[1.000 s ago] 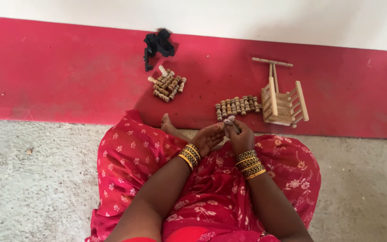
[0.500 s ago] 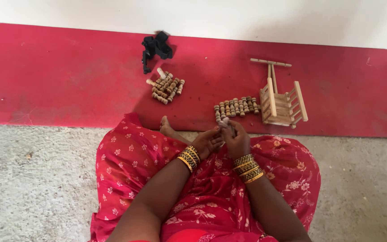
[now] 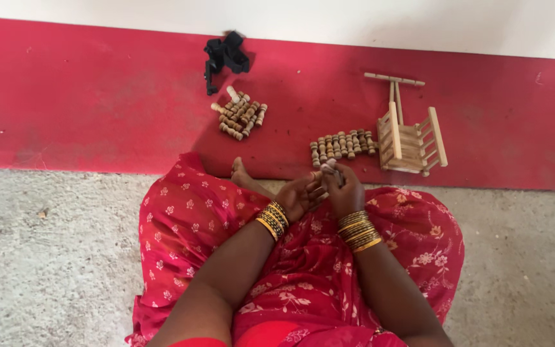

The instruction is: The person sits on the floor and wipes small wooden spool-shaped pieces one at a time with a cloth, placing each wiped piece into a growing row beside a small wooden toy chair. Unwiped pieces are taken from a pile on the red floor mat.

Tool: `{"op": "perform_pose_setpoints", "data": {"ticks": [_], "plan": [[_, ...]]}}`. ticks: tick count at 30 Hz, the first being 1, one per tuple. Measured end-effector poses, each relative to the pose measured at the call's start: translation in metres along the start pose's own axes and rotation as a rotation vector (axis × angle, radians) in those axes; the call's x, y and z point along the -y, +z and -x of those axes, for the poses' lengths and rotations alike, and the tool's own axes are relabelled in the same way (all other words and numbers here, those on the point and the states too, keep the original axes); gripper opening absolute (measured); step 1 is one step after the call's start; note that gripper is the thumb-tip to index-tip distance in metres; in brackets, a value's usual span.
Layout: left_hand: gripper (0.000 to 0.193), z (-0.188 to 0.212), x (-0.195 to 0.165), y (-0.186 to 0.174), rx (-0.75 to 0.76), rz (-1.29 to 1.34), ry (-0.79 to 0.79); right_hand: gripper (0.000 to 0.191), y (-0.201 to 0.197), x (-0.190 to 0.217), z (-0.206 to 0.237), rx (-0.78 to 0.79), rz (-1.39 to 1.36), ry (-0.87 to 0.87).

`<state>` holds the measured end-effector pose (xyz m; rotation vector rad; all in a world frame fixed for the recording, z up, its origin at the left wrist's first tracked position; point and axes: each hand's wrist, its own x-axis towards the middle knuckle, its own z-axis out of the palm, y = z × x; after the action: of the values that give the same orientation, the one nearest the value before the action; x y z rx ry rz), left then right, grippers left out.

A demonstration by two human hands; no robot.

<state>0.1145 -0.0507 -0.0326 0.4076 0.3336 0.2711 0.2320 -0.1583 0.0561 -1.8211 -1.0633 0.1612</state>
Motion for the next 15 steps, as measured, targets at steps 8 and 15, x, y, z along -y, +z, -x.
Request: {"op": "perform_pose_setpoints", "data": {"ticks": [8, 15], "plan": [[0.037, 0.0033, -0.0021, 0.0052, 0.146, 0.115, 0.008, 0.031, 0.0038, -0.0033, 0.0064, 0.019, -0.007, -0.013], [0.042, 0.0028, -0.0017, 0.0060, -0.037, -0.018, 0.010, 0.034, 0.0031, 0.0023, 0.0059, 0.046, -0.064, 0.101]]}}
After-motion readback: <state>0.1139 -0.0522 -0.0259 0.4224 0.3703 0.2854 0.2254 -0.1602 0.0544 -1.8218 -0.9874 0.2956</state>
